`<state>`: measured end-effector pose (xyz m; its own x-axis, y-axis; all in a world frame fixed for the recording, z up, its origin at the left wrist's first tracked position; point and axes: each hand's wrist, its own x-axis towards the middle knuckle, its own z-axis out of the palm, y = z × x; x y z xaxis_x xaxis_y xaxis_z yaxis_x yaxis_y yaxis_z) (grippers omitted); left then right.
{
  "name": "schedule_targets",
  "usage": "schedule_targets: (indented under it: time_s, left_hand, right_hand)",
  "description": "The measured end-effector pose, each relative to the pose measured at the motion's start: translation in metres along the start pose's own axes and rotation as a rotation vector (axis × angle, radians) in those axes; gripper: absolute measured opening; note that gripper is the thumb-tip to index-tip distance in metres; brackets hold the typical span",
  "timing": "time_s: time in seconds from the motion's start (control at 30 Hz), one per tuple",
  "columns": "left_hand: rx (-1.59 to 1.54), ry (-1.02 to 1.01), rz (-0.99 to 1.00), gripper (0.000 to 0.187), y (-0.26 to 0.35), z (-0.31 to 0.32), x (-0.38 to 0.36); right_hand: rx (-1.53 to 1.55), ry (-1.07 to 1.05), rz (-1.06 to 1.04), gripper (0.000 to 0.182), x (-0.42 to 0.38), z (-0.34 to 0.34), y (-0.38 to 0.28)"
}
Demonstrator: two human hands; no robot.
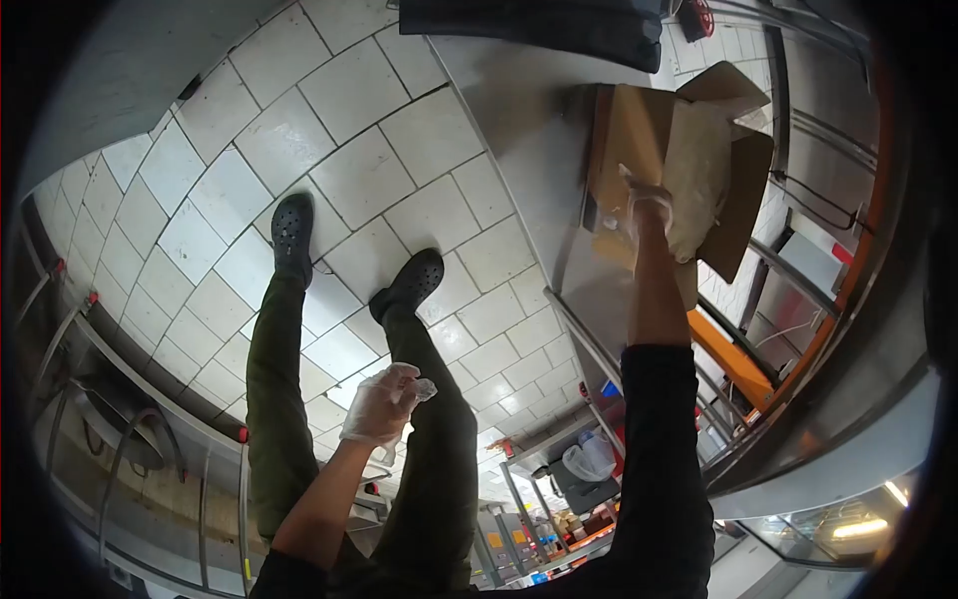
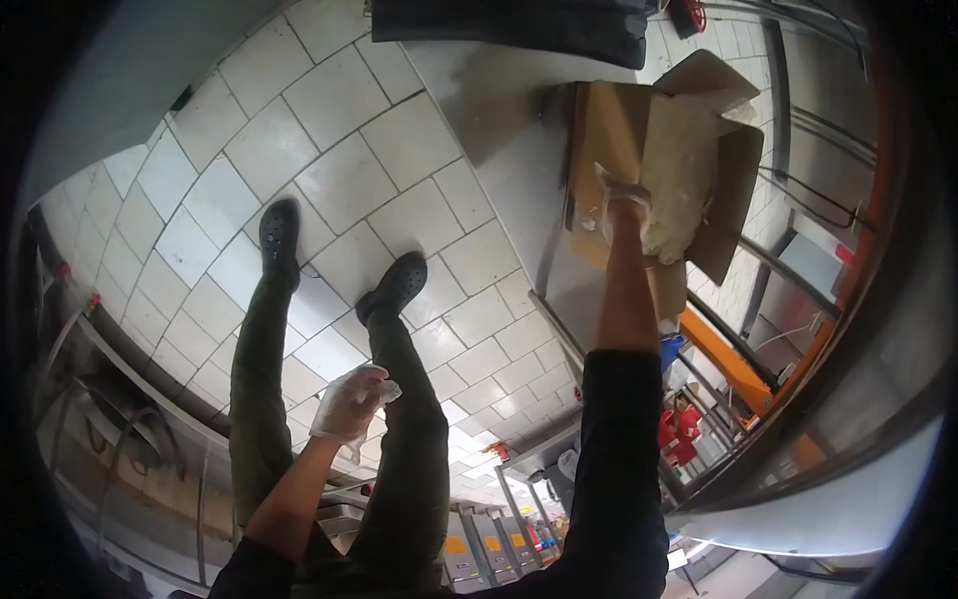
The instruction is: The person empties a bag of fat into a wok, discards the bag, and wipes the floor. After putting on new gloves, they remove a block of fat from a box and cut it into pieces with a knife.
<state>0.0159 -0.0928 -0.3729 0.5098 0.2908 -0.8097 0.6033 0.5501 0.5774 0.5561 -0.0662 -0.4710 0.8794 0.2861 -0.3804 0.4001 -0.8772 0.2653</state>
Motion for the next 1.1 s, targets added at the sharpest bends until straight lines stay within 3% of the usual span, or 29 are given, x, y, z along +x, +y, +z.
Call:
schedule_targets:
  time_s: [0.07,0.13,0.17,0.2,0.3,0.4,0.47,0.5,0.57,0.63,0.67,0.7,0.73,0.8,0.83,0.9,1.0,1.03,1.1]
  left_hand:
    - [0.087,0.049,0.022,0.024,0.007,-0.011,-0.003]
    - [-0.147,0.058,0.003,0.021,-0.011,-0.029,-0.009]
    - [0.063,0.094,0.124,0.019,-0.038,-0.032,-0.004]
    - [-0.022,0.062,-0.030,0.021,-0.049,-0.036,0.000]
    - [0.116,0.082,0.059,0.024,-0.007,-0.044,0.016]
    - [0.047,0.132,0.277,0.028,0.042,-0.025,0.066]
    - [0.084,0.131,0.398,0.035,0.092,-0.015,0.115]
    - [0.203,0.279,0.511,0.042,0.111,-0.004,0.144]
    - [0.248,0.389,0.680,0.062,0.142,0.012,0.207]
    - [0.308,0.491,0.775,0.068,0.165,0.025,0.266]
    - [0.281,0.242,0.596,0.067,0.192,0.023,0.271]
    - [0.245,-0.004,0.404,0.065,0.214,0.020,0.272]
    - [0.240,-0.013,0.395,0.065,0.208,0.024,0.282]
    - [0.487,0.023,0.495,0.054,0.196,0.040,0.288]
    - [0.568,0.032,0.529,0.050,0.194,0.047,0.282]
    - [1.074,0.329,0.575,0.034,0.193,0.056,0.264]
    - [1.041,0.308,0.556,0.030,0.206,0.055,0.249]
    - [1.048,0.306,0.570,0.030,0.199,0.060,0.252]
    - [0.610,0.487,0.430,0.037,0.187,0.068,0.267]
  right_hand:
    - [0.108,0.072,0.053,0.057,-0.002,0.010,0.005]
    - [0.155,-0.019,-0.107,0.054,0.018,0.038,0.030]
    - [0.172,-0.050,-0.146,0.052,0.012,0.048,0.039]
    - [0.184,-0.044,-0.097,0.044,-0.005,0.043,0.034]
    - [0.132,0.045,-0.086,0.027,-0.068,0.043,0.012]
    - [-0.249,0.207,-0.495,0.030,-0.115,0.095,0.038]
    - [-0.273,0.107,-0.514,0.030,-0.156,0.107,0.032]
    - [-0.264,0.105,-0.516,0.030,-0.180,0.103,0.023]
    - [0.038,-0.110,-0.155,0.026,-0.219,0.081,0.004]
    - [0.135,-0.021,-0.276,0.028,-0.232,0.103,0.018]
    - [0.221,0.078,-0.402,0.031,-0.233,0.112,0.025]
    - [0.216,0.069,-0.401,0.031,-0.232,0.112,0.027]
    - [0.249,-0.002,-0.399,0.035,-0.230,0.109,0.027]
    - [0.272,-0.079,-0.374,0.039,-0.231,0.102,0.033]
    - [0.120,-0.054,-0.541,0.041,-0.227,0.101,0.033]
    - [-0.034,-0.027,-0.711,0.044,-0.226,0.097,0.029]
    - [0.221,-0.176,-0.383,0.032,-0.229,0.093,0.022]
    - [0.173,-0.161,-0.333,0.029,-0.234,0.097,0.021]
    - [0.157,-0.112,-0.276,0.026,-0.224,0.105,0.018]
